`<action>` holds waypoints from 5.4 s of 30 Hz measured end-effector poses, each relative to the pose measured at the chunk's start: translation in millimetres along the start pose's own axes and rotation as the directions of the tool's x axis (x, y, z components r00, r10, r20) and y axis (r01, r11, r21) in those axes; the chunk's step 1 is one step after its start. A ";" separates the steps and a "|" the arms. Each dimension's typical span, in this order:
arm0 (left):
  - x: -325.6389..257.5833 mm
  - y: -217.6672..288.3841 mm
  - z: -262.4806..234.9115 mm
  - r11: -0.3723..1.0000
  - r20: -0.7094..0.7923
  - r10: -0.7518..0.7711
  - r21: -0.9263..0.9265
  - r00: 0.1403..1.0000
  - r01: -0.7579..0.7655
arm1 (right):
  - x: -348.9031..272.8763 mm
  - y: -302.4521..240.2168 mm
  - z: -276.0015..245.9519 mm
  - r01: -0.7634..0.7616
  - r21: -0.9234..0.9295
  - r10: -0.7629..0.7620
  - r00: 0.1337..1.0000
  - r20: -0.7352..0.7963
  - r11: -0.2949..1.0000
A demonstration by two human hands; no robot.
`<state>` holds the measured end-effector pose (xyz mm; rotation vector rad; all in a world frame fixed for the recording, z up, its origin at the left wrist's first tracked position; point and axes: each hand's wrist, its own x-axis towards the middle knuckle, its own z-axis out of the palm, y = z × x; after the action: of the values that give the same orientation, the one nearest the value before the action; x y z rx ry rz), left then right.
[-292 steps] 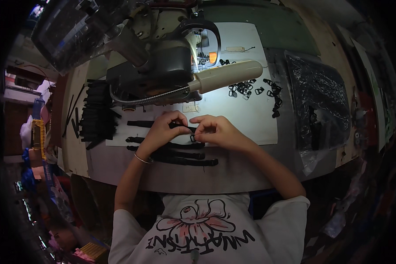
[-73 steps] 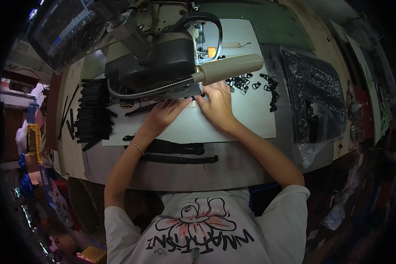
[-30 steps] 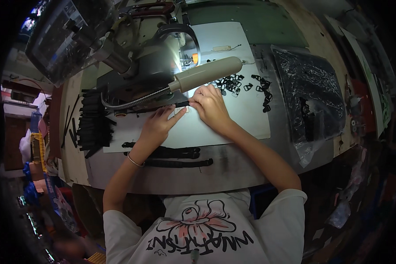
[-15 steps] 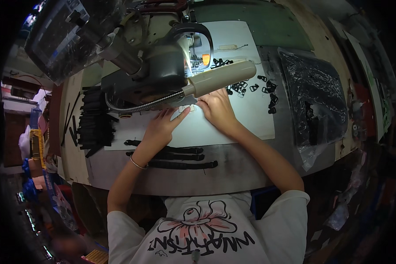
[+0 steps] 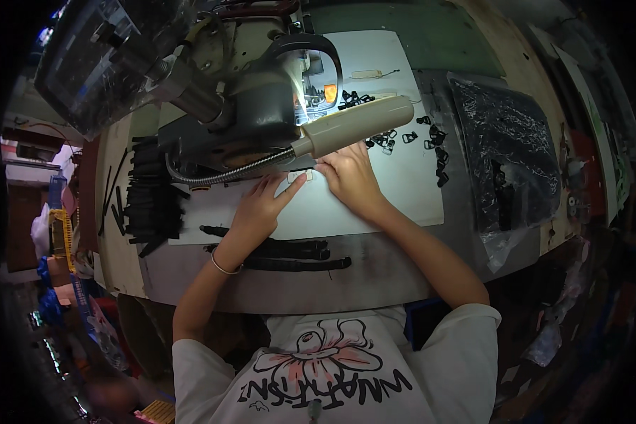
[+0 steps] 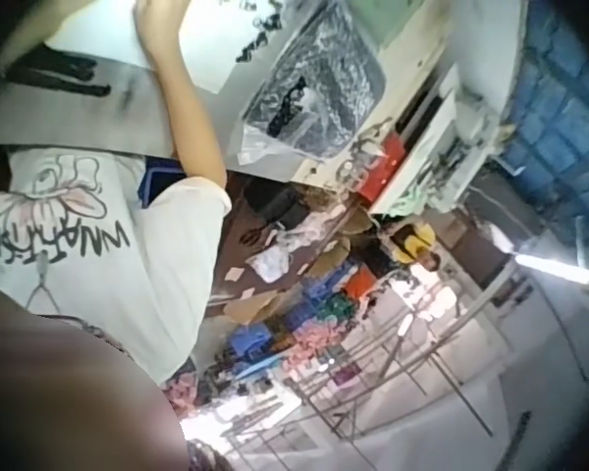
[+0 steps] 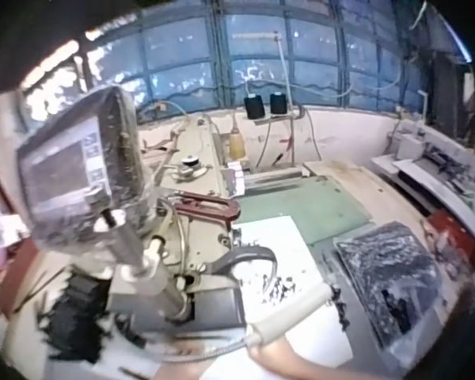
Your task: Assembling small leather straps by attaching buckles using a specialized machine.
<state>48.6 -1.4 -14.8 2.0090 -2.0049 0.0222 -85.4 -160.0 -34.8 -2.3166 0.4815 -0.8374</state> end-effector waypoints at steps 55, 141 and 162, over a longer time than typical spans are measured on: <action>-161.5 -48.9 -54.1 0.991 -0.467 0.133 0.071 0.874 -0.113 | 13.0 -101.1 49.7 -0.371 0.505 0.210 0.914 0.347 0.779; 23.4 24.2 0.7 0.720 -0.005 -0.247 -0.670 0.969 0.181 | -19.7 -28.0 -48.1 -0.564 0.601 0.367 0.825 0.429 0.566; 26.5 40.0 8.4 0.815 -0.246 -0.317 -0.564 0.916 0.131 | -32.6 -47.2 -33.2 -0.042 -0.028 0.038 0.994 -0.106 0.999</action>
<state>8.4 -28.3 -8.9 1.7176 -1.3533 -0.2205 -125.7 -122.5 2.0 -2.2908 0.5882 -0.9429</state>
